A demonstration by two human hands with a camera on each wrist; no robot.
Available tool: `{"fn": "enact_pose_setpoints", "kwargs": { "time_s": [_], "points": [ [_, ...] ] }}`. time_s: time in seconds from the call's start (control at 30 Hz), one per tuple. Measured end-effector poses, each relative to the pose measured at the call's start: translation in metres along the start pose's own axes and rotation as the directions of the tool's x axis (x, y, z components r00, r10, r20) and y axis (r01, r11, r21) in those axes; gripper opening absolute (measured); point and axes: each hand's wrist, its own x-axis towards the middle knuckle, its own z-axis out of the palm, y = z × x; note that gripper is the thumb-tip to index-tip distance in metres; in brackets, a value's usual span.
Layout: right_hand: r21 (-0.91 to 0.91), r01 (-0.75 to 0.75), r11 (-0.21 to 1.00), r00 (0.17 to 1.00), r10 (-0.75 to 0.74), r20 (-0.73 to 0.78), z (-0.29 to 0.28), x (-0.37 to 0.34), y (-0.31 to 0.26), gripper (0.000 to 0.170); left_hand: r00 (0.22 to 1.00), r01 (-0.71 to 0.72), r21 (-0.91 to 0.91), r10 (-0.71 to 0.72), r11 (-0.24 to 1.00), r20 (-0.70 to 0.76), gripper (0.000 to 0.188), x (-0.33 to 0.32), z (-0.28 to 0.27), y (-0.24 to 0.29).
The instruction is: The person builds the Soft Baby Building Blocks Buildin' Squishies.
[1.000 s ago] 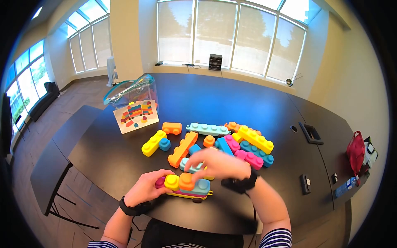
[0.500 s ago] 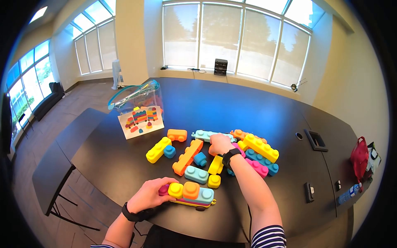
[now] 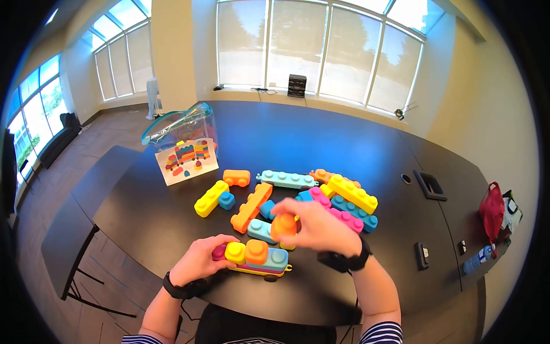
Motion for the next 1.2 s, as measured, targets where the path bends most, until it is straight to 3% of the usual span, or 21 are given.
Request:
{"fn": "enact_pose_setpoints", "kwargs": {
  "time_s": [0.1, 0.27, 0.37, 0.97, 1.07, 1.17, 1.2],
  "points": [
    [-0.024, -0.065, 0.998, 0.995, 0.066, 0.075, 0.012, -0.020, -0.008, 0.051, 0.999, -0.034, 0.006, 0.034, 0.999, -0.013, 0.056, 0.000, 0.001, -0.001],
    [0.011, 0.020, 1.000, 1.000, -0.020, 0.018, 0.033, -0.029, 0.001, 0.052, 0.999, -0.045, 0.019, 0.045, 0.999, -0.012, 0.051, 0.000, 0.001, -0.003],
    [-0.021, -0.028, 0.999, 0.998, 0.029, 0.048, 0.036, -0.030, -0.002, 0.052, 0.999, -0.050, 0.009, 0.050, 0.999, -0.019, 0.051, 0.000, 0.001, -0.003],
    [-0.057, 0.006, 0.998, 0.997, -0.002, 0.074, 0.042, -0.027, 0.003, 0.050, 0.999, -0.037, 0.036, 0.037, 0.999, -0.025, 0.053, -0.001, 0.003, -0.003],
    [-0.059, -0.077, 0.995, 0.968, 0.089, 0.236, 0.034, -0.018, -0.003, 0.059, 0.999, -0.048, 0.064, 0.047, 0.997, 0.017, 0.059, 0.001, -0.002, -0.007],
    [-0.013, -0.003, 1.000, 0.909, 0.009, 0.417, 0.007, 0.007, 0.006, 0.072, 0.994, -0.047, 0.144, 0.031, 0.988, 0.107, 0.066, 0.006, -0.005, -0.018],
    [0.012, 0.021, 1.000, 0.910, -0.025, 0.413, -0.001, 0.025, 0.015, 0.080, 0.990, -0.023, 0.163, 0.000, 0.986, 0.139, 0.067, 0.009, -0.007, -0.019]
  ]
}}
